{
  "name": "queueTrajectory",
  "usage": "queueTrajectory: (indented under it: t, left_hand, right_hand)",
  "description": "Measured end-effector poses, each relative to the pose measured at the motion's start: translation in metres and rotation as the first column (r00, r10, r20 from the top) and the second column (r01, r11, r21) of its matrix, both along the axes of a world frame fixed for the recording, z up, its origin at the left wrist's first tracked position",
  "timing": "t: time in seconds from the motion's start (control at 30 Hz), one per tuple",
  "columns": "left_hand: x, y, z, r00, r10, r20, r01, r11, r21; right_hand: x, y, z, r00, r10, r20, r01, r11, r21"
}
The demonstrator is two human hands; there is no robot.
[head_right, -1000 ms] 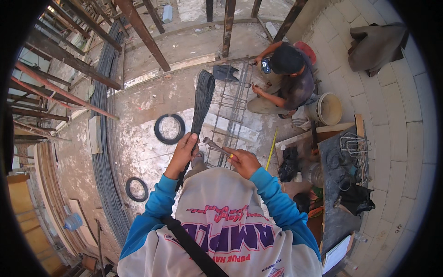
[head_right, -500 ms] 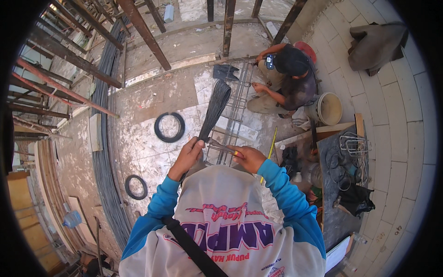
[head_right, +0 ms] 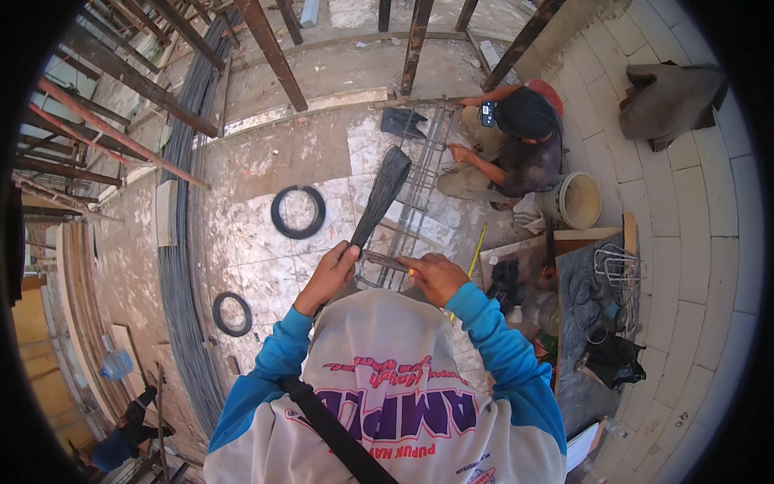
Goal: The person separates a bundle of thin black wires by hand, straightens them, and سپس cuts the bundle using a pair of pliers.
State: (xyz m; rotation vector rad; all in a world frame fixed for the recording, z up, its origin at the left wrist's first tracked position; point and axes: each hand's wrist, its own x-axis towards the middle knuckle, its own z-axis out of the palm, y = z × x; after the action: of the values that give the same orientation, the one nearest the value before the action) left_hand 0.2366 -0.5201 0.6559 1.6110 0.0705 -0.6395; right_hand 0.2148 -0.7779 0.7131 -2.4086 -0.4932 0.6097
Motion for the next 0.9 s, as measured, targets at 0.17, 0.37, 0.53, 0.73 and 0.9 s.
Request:
queueTrajectory:
  t: [0.17,0.37,0.53,0.73,0.9]
  left_hand:
    - [0.003,-0.001,-0.001,0.998,0.045,-0.045,-0.046,0.998,-0.035]
    - [0.012,-0.008,0.000,0.998,0.007,-0.066,-0.011,0.998,-0.054]
    - [0.018,-0.014,-0.005,0.999,0.036,0.021,-0.037,0.998,0.045]
    - [0.023,-0.019,0.007,0.988,0.076,-0.131,-0.093,0.987,-0.128]
    - [0.028,-0.005,0.005,1.000,-0.025,0.010,0.027,0.981,-0.194]
  right_hand:
    - [0.006,0.003,0.001,1.000,-0.003,-0.006,0.002,0.997,-0.078]
    - [0.010,-0.002,-0.015,0.907,-0.087,-0.412,0.111,0.993,0.037]
    - [-0.002,0.011,-0.021,0.931,-0.243,-0.273,0.258,0.966,0.017]
    - [0.007,0.005,-0.021,0.981,-0.190,-0.035,0.191,0.982,0.004]
    - [0.019,0.003,-0.009,0.441,0.100,-0.892,0.437,0.844,0.311]
